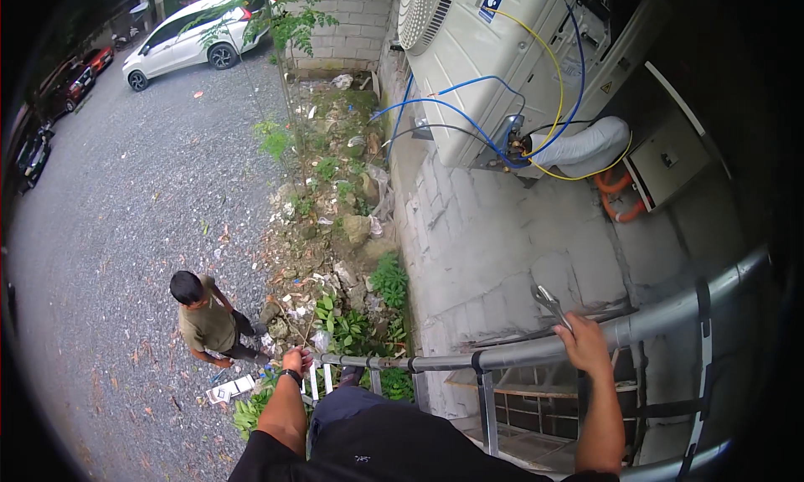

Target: The person works on the wiring and connections of an outdoor air conditioning unit using a screwdriver and wrenches while standing on a ladder.

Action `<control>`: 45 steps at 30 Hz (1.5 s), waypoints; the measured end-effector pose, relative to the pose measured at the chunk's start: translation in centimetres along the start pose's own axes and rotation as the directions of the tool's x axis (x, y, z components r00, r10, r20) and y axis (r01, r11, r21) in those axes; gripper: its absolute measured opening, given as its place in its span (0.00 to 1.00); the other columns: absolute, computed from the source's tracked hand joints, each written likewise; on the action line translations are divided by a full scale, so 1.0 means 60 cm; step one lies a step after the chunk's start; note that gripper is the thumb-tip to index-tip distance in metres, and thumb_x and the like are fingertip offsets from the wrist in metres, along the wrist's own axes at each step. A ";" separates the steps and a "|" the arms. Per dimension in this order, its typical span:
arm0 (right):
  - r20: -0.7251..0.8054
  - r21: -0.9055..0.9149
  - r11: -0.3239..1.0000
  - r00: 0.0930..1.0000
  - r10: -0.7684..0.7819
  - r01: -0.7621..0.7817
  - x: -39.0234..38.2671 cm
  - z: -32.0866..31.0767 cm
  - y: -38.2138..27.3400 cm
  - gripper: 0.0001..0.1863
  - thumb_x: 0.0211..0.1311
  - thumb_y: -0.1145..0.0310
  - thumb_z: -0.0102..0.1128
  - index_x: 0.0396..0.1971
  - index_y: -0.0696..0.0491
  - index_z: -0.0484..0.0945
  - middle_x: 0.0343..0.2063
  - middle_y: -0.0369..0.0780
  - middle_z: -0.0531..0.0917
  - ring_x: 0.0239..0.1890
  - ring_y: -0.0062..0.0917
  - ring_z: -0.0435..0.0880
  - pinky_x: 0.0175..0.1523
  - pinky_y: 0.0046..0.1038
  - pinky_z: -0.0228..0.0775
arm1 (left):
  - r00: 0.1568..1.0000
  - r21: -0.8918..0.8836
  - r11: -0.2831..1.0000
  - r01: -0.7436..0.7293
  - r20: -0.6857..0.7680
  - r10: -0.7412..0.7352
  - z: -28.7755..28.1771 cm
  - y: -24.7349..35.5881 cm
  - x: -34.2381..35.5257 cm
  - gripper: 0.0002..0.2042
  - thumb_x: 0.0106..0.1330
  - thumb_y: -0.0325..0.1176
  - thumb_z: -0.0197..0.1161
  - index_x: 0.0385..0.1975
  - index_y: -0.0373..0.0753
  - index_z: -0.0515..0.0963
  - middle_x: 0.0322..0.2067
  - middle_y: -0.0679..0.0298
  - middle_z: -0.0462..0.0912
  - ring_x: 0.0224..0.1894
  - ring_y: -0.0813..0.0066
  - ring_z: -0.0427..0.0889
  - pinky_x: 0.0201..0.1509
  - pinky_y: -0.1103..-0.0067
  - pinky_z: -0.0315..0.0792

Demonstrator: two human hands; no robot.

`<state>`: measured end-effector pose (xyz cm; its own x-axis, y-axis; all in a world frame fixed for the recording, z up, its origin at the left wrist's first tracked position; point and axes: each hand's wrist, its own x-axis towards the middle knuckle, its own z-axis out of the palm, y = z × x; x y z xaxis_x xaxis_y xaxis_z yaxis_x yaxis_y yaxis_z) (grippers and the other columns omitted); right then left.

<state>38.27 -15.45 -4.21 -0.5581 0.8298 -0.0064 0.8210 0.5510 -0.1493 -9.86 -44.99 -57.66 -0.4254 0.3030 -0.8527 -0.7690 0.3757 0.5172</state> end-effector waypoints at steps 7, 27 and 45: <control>-0.055 -0.022 1.000 0.998 0.015 -0.017 0.003 0.018 0.008 0.13 0.66 0.61 0.59 0.36 0.57 0.73 0.30 0.51 0.80 0.38 0.52 0.79 0.42 0.48 0.69 | 0.998 -0.089 0.995 -0.050 -0.037 0.047 -0.009 0.090 0.002 0.14 0.73 0.34 0.48 0.55 0.40 0.73 0.39 0.60 0.82 0.36 0.62 0.83 0.40 0.67 0.80; 0.036 -0.008 0.994 0.994 0.108 -0.107 0.007 0.045 0.019 0.16 0.74 0.62 0.53 0.44 0.62 0.75 0.33 0.55 0.80 0.39 0.54 0.78 0.44 0.46 0.66 | 0.939 -0.179 0.978 -0.104 -0.343 0.037 -0.111 0.087 0.029 0.21 0.74 0.51 0.52 0.55 0.43 0.75 0.50 0.64 0.77 0.45 0.64 0.74 0.47 0.58 0.70; 0.068 -0.112 0.987 0.990 0.120 -0.112 0.018 0.037 0.009 0.15 0.74 0.65 0.53 0.45 0.65 0.75 0.33 0.54 0.81 0.36 0.50 0.78 0.45 0.40 0.68 | -0.069 -0.200 0.769 -0.607 0.977 0.200 -0.192 0.093 0.293 0.20 0.70 0.53 0.58 0.32 0.39 0.77 0.33 0.60 0.79 0.36 0.59 0.74 0.42 0.66 0.70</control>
<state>37.81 -14.46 -6.51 -0.4621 0.8821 -0.0910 0.8868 0.4608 -0.0362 -27.14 -47.65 -70.61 0.3416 0.9103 0.2338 -0.4287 -0.0705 0.9007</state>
